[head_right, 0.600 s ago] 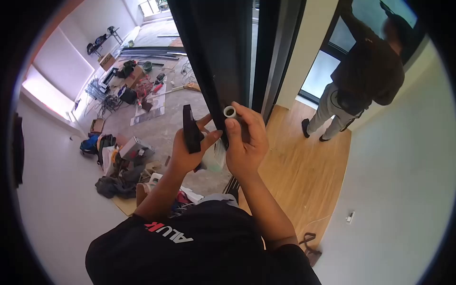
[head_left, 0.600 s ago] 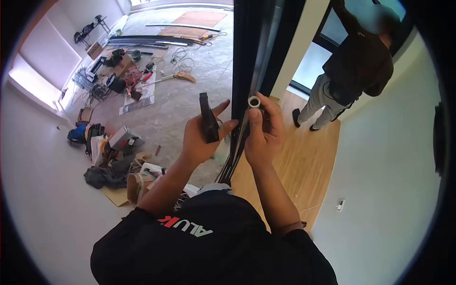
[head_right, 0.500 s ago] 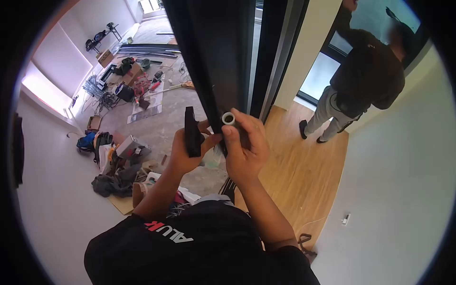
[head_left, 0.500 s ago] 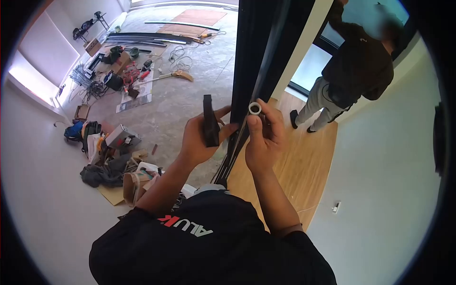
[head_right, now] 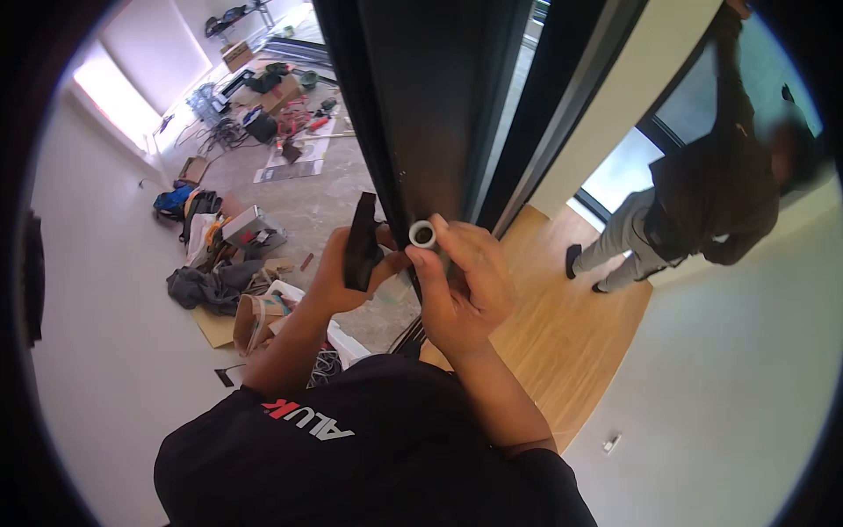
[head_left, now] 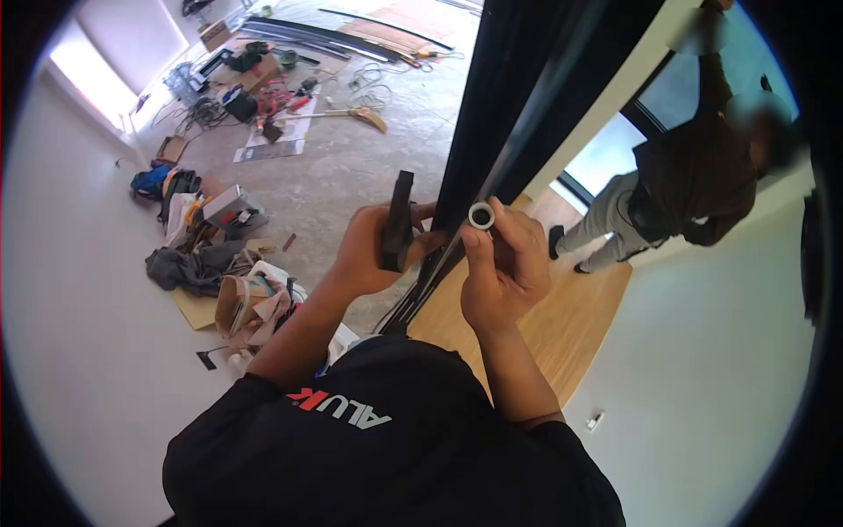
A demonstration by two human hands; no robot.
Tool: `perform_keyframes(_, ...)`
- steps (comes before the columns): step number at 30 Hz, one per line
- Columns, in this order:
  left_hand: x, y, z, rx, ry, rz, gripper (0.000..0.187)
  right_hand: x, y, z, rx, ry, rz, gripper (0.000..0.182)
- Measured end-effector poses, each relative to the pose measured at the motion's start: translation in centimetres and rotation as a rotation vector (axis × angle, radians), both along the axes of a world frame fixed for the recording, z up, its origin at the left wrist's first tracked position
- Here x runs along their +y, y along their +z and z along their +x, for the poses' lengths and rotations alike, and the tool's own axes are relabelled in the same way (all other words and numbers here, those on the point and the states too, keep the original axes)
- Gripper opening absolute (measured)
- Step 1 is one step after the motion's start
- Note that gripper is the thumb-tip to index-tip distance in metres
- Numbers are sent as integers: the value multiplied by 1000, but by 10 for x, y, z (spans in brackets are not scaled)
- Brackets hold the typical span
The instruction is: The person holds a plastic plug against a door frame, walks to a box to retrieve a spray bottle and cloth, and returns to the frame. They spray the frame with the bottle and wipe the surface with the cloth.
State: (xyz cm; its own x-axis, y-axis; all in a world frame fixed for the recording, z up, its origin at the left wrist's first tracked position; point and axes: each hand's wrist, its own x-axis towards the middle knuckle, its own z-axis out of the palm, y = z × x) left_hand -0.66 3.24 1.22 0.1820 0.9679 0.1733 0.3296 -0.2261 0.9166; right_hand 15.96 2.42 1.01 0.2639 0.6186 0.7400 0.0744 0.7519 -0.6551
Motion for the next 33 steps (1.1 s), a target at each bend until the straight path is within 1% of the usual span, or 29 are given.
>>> perform_keyframes(2, -3, -6, 8, -79, 37, 85, 35, 1, -3, 4, -10, 33, 7, 32)
perform_keyframes(5, -4, 4, 10, 23, 54, 57, 34, 5, 9, 6, -60, -11, 46, 32)
perform_keyframes(8, -7, 2, 13, 49, 112, 35, 33, 13, -1, 9, -49, 43, 96, 32)
perform_keyframes(10, -6, -2, 15, 21, 136, 86, 33, 14, 6, 8, -61, 30, 123, 31)
perform_keyframes(14, -8, -7, 17, 45, 172, 85, 31, 16, 1, 13, -76, 56, 117, 31)
perform_keyframes(17, -6, -12, 20, 35, 191, 150, 30, 18, 4, 11, -46, 63, 143, 31)
perform_keyframes(18, -6, -8, 19, 57, 167, 131, 30, 19, 6, 9, -34, 60, 147, 32)
perform_keyframes(21, -6, -6, 23, 68, 193, 107, 30, 20, 4, 17, -111, 56, 159, 31)
perform_keyframes(24, -4, -9, 22, 74, 200, 194, 30, 23, 6, 13, -92, 44, 189, 30)
perform_keyframes(27, -4, -8, 24, 77, 213, 121, 31, 24, 4, 19, -149, 39, 176, 30)
perform_keyframes(30, 0, -10, 25, 101, 216, 138, 30, 27, 5, 18, -141, 27, 195, 30)
perform_keyframes(33, 1, -11, 27, 74, 219, 197, 28, 28, 6, 17, -107, 53, 149, 29)
